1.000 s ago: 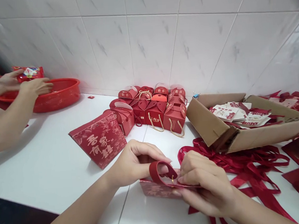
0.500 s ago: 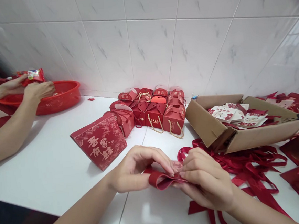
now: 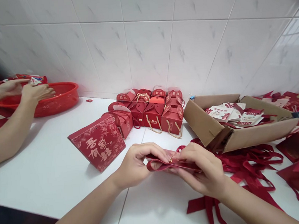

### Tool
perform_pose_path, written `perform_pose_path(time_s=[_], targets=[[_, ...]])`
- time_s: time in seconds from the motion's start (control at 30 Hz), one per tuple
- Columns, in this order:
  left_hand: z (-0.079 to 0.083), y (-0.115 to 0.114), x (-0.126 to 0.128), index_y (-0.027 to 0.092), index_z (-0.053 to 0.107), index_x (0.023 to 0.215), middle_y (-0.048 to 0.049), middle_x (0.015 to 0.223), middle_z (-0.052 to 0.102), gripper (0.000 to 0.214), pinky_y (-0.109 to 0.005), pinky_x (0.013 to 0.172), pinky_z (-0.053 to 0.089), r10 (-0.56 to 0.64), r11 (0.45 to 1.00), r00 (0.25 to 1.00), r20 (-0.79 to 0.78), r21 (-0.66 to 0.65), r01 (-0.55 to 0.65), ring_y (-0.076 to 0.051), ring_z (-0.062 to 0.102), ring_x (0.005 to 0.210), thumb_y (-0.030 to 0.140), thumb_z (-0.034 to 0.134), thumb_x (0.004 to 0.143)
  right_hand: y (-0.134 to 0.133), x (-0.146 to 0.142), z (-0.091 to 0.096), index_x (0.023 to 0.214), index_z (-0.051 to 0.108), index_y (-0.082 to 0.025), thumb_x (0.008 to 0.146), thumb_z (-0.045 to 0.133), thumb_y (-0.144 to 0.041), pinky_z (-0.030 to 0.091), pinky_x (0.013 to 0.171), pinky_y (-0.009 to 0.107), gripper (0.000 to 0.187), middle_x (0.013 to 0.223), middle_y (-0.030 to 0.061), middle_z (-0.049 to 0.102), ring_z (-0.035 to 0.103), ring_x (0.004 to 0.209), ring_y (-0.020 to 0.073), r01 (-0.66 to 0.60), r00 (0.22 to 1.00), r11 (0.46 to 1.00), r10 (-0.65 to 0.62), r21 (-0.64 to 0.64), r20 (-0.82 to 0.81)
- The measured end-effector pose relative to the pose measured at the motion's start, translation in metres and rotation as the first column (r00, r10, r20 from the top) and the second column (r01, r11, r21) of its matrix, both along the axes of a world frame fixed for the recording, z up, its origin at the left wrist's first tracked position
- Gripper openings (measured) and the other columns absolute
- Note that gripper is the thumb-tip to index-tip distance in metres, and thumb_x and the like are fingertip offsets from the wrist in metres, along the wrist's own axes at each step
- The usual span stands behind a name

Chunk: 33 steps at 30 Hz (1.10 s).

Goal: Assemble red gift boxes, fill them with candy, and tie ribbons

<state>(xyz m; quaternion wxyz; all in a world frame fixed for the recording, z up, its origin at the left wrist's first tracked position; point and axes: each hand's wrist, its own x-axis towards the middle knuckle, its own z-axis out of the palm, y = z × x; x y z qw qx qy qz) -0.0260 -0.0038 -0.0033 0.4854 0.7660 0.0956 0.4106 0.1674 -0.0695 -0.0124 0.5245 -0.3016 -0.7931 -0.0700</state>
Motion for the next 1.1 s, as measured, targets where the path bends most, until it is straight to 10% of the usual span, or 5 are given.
perform_pose_path(time_s=[0.87, 1.1], targets=[[-0.004, 0.003, 0.001, 0.019, 0.077, 0.078, -0.0090, 0.082, 0.067, 0.014, -0.036, 0.079, 0.057, 0.014, 0.998, 0.996, 0.088, -0.054, -0.009, -0.020, 0.066, 0.083, 0.033, 0.074, 0.076, -0.008, -0.004, 0.007, 0.096, 0.062, -0.019, 0.085, 0.057, -0.013, 0.049, 0.072, 0.028, 0.013, 0.091, 0.0053, 0.059, 0.059, 0.082, 0.0151, -0.123, 0.992, 0.818, 0.083, -0.562, -0.096], [-0.001, -0.003, 0.004, 0.019, 0.075, 0.072, -0.0092, 0.098, 0.073, 0.005, -0.026, 0.073, 0.059, 0.122, 0.982, 0.992, 0.044, -0.153, -0.114, -0.019, 0.071, 0.088, 0.015, 0.077, 0.071, -0.004, -0.005, 0.012, 0.096, 0.069, -0.017, 0.083, 0.062, -0.015, 0.052, 0.062, 0.026, 0.015, 0.079, 0.0060, 0.064, 0.061, 0.071, 0.0144, -0.058, 0.992, 0.939, 0.014, -0.339, -0.129]])
